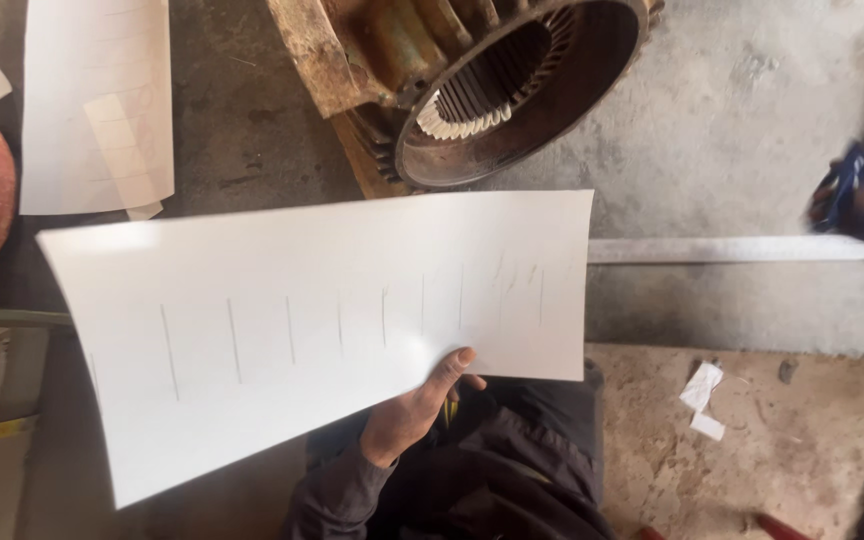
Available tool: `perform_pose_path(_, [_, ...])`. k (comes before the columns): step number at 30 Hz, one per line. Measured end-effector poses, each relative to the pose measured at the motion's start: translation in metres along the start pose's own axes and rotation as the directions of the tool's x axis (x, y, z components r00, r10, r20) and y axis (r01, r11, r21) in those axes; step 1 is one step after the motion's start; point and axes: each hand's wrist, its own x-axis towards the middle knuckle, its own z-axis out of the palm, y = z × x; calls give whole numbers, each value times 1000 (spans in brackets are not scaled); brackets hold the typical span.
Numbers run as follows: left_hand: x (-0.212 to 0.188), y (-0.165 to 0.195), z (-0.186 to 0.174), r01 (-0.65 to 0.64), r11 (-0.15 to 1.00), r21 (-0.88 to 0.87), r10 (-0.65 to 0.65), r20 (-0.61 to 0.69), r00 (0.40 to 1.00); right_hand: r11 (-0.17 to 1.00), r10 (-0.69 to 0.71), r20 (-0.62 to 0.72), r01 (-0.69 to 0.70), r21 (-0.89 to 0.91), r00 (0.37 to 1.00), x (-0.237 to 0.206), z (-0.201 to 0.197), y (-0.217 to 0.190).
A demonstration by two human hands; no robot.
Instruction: The person folds small white paper strips and inserts them one by one into the slots of a large metal gear-like component. They cut additional strips from a larger sheet using scissors, fold them, and continue inserting them into the component's slots.
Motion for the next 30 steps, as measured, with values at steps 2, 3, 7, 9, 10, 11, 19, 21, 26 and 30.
perform_pose_path(2, [4,8,2,-48,997,-63,45,-49,998,932,-189,72,155,328,979,-23,4,58])
perform_pose_path(3, [3,12,3,-65,994,-92,58,-77,995,877,-237,135,152,456,962,-46,18,98])
perform_pose_path(7, [9,19,2,-74,996,-55,70,-71,995,633,-312,507,-222,742,804,-125,136,258])
perform_pose_path(9, [15,17,-2,-21,999,-30,20,-38,999,817,-374,516,11,576,770,-150,182,292])
perform_pose_path(10, [18,16,-4,-118,992,46,119,-7,993,895,-445,470,363,258,762,-165,193,296])
perform_pose_path(11, [21,14,-5,-213,970,114,211,29,977,881,-473,481,406,243,738,-174,200,291])
perform_pose_path(19, [16,15,-1,-8,995,-98,13,55,998,809,-588,379,506,299,715,-182,248,229])
perform_pose_path(21, [17,15,-2,62,986,-154,-42,129,991,805,-592,365,508,306,719,-175,254,228])
perform_pose_path(26, [16,16,-8,-3,970,-243,18,59,998,793,-608,358,524,310,709,-171,260,223])
perform_pose_path(30, [15,22,-11,0,967,-255,20,76,997,793,-608,346,533,294,714,-170,264,221])
